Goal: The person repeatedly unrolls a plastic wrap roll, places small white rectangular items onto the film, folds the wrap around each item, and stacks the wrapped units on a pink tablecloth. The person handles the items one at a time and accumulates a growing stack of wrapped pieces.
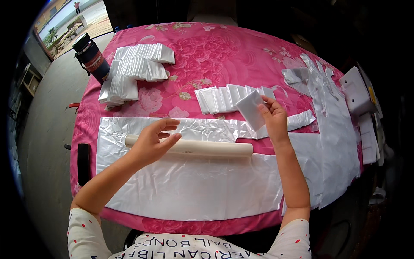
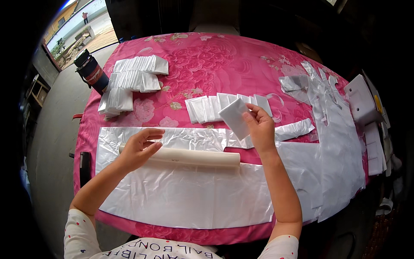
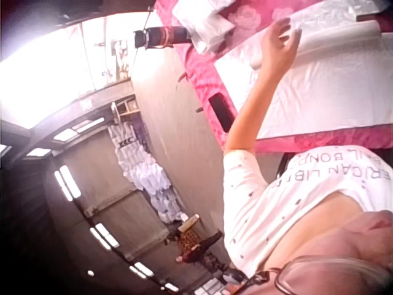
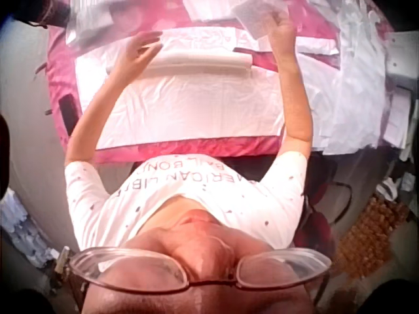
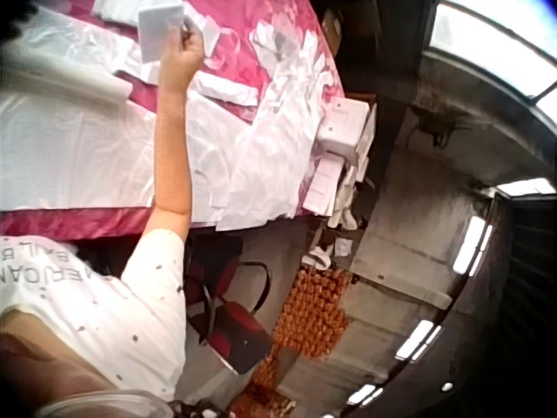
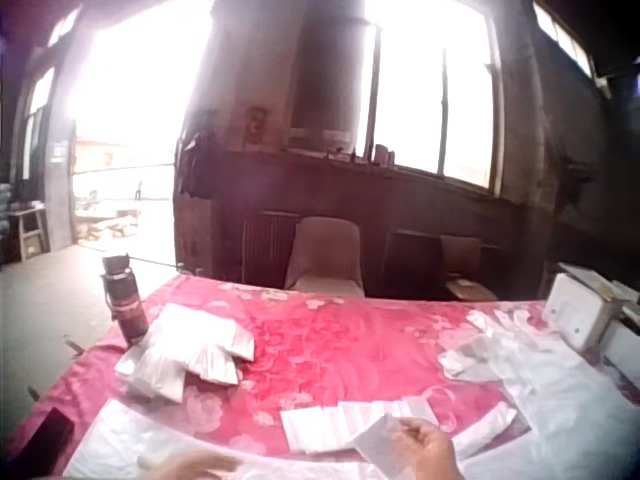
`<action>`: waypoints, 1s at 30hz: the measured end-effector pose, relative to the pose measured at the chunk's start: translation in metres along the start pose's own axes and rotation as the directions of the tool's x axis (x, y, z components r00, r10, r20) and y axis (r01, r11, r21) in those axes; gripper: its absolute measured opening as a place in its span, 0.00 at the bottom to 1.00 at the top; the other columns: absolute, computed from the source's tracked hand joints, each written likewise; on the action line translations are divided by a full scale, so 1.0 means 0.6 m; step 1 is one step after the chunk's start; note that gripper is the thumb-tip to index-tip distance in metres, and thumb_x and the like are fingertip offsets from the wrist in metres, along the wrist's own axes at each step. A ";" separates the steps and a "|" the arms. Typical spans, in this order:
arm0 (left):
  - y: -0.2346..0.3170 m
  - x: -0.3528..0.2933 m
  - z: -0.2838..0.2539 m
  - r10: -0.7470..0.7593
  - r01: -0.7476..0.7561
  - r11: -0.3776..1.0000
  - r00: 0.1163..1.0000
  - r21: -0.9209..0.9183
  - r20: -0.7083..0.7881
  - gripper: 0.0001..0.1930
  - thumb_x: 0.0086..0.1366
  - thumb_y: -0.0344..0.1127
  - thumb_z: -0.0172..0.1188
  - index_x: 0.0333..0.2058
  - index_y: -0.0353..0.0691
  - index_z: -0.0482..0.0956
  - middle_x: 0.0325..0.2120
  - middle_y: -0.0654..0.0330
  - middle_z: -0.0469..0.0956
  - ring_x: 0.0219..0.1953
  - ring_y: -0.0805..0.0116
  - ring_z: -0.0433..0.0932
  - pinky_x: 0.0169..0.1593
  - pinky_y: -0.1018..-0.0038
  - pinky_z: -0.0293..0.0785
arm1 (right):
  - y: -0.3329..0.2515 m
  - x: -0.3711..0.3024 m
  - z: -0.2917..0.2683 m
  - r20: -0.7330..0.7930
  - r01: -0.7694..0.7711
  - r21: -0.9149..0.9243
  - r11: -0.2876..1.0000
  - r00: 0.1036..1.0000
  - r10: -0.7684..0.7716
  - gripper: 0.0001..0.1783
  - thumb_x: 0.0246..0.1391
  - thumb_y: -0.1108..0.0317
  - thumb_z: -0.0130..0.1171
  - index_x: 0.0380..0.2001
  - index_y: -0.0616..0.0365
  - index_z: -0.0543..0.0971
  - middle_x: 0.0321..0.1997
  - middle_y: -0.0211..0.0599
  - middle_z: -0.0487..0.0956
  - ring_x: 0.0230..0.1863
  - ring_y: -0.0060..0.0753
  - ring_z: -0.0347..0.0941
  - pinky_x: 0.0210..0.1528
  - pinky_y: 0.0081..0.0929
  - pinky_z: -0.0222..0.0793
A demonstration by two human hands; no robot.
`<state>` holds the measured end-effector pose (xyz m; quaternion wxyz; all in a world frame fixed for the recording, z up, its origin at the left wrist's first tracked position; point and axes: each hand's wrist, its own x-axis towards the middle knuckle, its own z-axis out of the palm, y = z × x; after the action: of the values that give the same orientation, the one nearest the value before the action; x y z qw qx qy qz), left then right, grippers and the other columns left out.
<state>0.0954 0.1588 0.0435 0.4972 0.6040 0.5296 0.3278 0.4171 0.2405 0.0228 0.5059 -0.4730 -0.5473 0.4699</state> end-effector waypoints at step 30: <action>0.005 0.253 0.186 -0.287 0.164 0.820 0.947 -0.549 -0.145 0.23 0.55 0.43 0.62 0.45 0.36 0.68 0.38 0.57 0.74 0.37 0.69 0.73 0.39 0.70 0.71 | 0.090 0.086 0.119 0.054 -0.049 -0.419 0.907 0.995 0.078 0.23 0.57 0.64 0.48 0.50 0.69 0.64 0.43 0.53 0.74 0.44 0.47 0.73 0.43 0.36 0.69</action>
<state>0.2330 0.2771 -0.0060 0.6178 0.3357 0.5385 0.4644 0.3461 0.2949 -0.0284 0.3584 -0.5711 -0.6365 0.3744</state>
